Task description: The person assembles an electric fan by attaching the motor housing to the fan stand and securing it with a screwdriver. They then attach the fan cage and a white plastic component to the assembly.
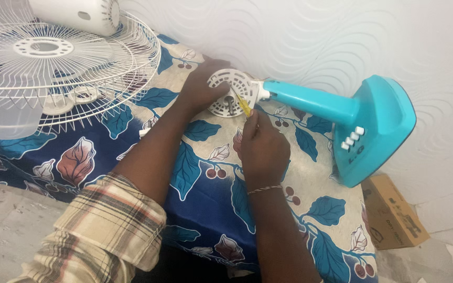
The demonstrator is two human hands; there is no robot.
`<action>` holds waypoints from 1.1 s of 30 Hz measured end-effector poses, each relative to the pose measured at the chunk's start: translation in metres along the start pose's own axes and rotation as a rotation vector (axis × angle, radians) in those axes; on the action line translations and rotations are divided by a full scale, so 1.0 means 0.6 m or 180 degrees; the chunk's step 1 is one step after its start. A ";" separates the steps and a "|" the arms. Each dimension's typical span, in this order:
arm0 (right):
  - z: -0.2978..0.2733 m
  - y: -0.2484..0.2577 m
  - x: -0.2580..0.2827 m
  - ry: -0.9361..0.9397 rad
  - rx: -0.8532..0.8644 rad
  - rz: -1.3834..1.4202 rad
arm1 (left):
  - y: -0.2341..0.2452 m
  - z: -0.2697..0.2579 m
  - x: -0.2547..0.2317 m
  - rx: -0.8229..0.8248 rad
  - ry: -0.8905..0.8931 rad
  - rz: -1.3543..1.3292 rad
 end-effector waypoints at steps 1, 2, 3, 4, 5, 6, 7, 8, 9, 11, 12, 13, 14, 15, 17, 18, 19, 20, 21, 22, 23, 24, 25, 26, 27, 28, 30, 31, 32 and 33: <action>0.002 -0.001 0.001 0.0028 0.0001 -0.0184 | -0.001 0.000 -0.002 -0.0039 -0.0053 -0.0016; 0.003 -0.002 0.002 0.0075 0.0003 -0.0196 | -0.002 0.000 -0.004 -0.0078 -0.0106 -0.0032; 0.002 -0.002 0.005 0.0109 0.0010 -0.0196 | 0.000 -0.003 -0.004 -0.0107 -0.0152 -0.0036; 0.000 -0.003 0.008 0.0144 0.0017 -0.0197 | 0.002 -0.003 -0.002 -0.0087 -0.0123 -0.0026; -0.001 -0.002 0.011 0.0281 -0.0045 -0.0118 | 0.000 -0.001 -0.002 -0.0070 -0.0101 -0.0031; -0.005 0.000 0.014 0.0418 -0.0107 -0.0040 | -0.001 0.002 -0.001 -0.0053 -0.0079 -0.0037; -0.008 0.001 0.019 0.0550 -0.0171 0.0037 | 0.000 0.003 0.000 -0.0063 -0.0130 -0.0020; -0.009 0.000 0.023 0.0446 -0.0079 0.0137 | 0.000 0.004 0.000 -0.0074 -0.0180 -0.0003; -0.010 -0.002 0.026 0.0340 0.0011 0.0232 | 0.000 0.004 0.001 -0.0082 -0.0234 0.0011; -0.010 -0.007 0.031 0.0144 0.0169 0.0284 | 0.000 0.003 0.003 -0.0056 -0.0078 0.0001; -0.011 -0.010 0.031 0.0054 0.0237 0.0241 | -0.001 0.003 0.004 -0.0042 -0.0002 -0.0004; -0.011 -0.013 0.029 -0.0037 0.0306 0.0195 | -0.002 0.003 0.005 -0.0040 -0.0005 -0.0022; -0.013 -0.016 0.025 -0.0048 0.0312 0.0334 | -0.003 0.002 0.006 -0.0038 -0.0009 -0.0039; -0.015 -0.021 0.021 -0.0058 0.0319 0.0479 | -0.003 0.002 0.008 -0.0037 -0.0010 -0.0051; -0.018 -0.035 0.009 -0.0008 0.0193 0.0672 | -0.004 0.002 0.013 -0.0029 -0.0023 -0.0136; -0.018 -0.044 0.001 0.0052 0.0059 0.0719 | -0.004 0.002 0.016 -0.0024 -0.0027 -0.0179; -0.019 -0.052 -0.008 0.0114 -0.0076 0.0758 | -0.005 0.003 0.018 -0.0040 -0.0137 -0.0145; -0.021 -0.062 -0.018 -0.0304 0.0216 0.1115 | -0.004 0.004 0.020 -0.0056 -0.0248 -0.0111; -0.021 -0.073 -0.029 -0.0717 0.0506 0.1470 | -0.004 0.007 0.020 -0.0074 -0.0365 -0.0078; -0.022 -0.082 -0.038 -0.1129 0.0799 0.1823 | -0.005 0.006 0.022 -0.0060 -0.0306 -0.0137; -0.024 -0.087 -0.048 -0.1572 0.0926 0.2932 | -0.006 0.005 0.022 -0.0037 -0.0248 -0.0196; -0.023 -0.090 -0.055 -0.1999 0.1036 0.4049 | -0.007 0.006 0.022 -0.0014 -0.0189 -0.0254; -0.023 -0.091 -0.058 -0.2407 0.1139 0.5180 | -0.007 0.006 0.021 -0.0016 -0.0175 -0.0254; -0.023 -0.090 -0.059 -0.2032 0.0949 0.4579 | -0.008 0.006 0.020 -0.0018 -0.0162 -0.0253; -0.024 -0.088 -0.056 -0.1661 0.0766 0.3982 | -0.007 0.006 0.020 -0.0019 -0.0144 -0.0246; -0.024 -0.084 -0.048 -0.1291 0.0588 0.3383 | -0.006 0.005 0.020 0.0003 0.0058 -0.0217; -0.021 -0.070 -0.030 -0.0549 0.0235 0.2166 | -0.006 0.008 0.019 0.0054 0.0449 -0.0172; -0.019 -0.060 -0.020 -0.0177 0.0063 0.1554 | -0.006 0.008 0.018 0.0042 0.0328 -0.0229; -0.017 -0.051 -0.010 -0.0095 0.0043 0.1365 | -0.005 0.007 0.017 0.0031 0.0208 -0.0286; -0.017 -0.043 0.000 -0.0014 0.0029 0.1185 | -0.003 0.003 0.018 0.0015 0.0094 -0.0334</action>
Point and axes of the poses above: each hand's wrist, its own z-axis towards the middle knuckle, its own y-axis out of the back of the hand, x = y × z, the point moved 1 cm from there along z, towards the middle knuckle, and after that the axes turned 9 degrees about y, right-handed, at the moved point
